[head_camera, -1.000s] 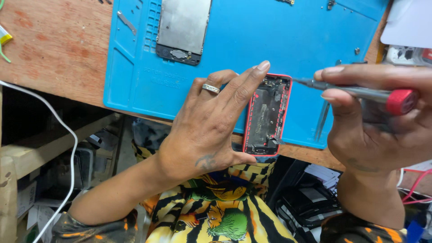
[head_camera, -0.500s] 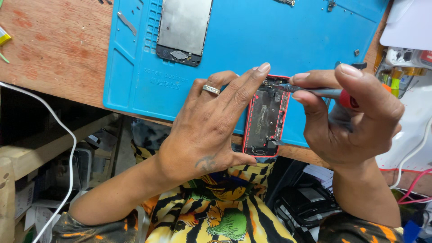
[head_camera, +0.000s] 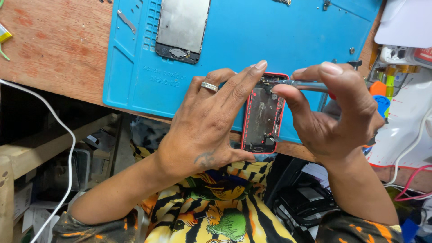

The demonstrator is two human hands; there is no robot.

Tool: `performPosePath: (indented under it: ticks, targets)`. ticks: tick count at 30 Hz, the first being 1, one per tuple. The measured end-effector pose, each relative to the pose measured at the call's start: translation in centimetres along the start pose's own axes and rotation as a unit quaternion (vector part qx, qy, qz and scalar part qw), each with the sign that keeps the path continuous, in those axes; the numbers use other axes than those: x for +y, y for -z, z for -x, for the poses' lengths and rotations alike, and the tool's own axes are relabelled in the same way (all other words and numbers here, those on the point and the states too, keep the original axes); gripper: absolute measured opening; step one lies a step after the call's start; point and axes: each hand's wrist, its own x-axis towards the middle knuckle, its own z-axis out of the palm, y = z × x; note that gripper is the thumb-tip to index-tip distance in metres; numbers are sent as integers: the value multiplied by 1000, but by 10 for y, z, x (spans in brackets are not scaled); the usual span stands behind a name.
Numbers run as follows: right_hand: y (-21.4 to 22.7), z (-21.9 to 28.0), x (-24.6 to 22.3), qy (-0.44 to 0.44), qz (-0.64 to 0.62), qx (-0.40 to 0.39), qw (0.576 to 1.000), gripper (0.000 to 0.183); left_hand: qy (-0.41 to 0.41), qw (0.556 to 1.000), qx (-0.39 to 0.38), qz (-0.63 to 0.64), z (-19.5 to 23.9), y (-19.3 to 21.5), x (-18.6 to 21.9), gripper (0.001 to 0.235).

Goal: The person uses a precision screwdriver to remove screws from the internal frame of a disassembled red smartphone. They carefully unscrew fasteners from the battery area and place them on the blue anti-static mat. The person continues to remove additional screws from different sections of the phone's chassis.

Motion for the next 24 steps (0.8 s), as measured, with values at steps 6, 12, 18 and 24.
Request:
performPosePath:
  ticks: [6, 12, 18, 24]
  targets:
    - [4, -9, 8, -46, -150, -17, 987, 53, 2, 1000, 5, -12, 2, -2, -1, 141]
    - [3, -10, 5, -60, -151, 48, 985, 40, -6, 1000, 10, -15, 3, -3, -2, 140]
    - [5, -9, 1, -84, -163, 64, 981, 38, -5, 1000, 9, -19, 2, -3, -2, 141]
    - [2, -6, 14, -5, -122, 47, 991, 45, -13, 1000, 18, -12, 2, -3, -1, 138]
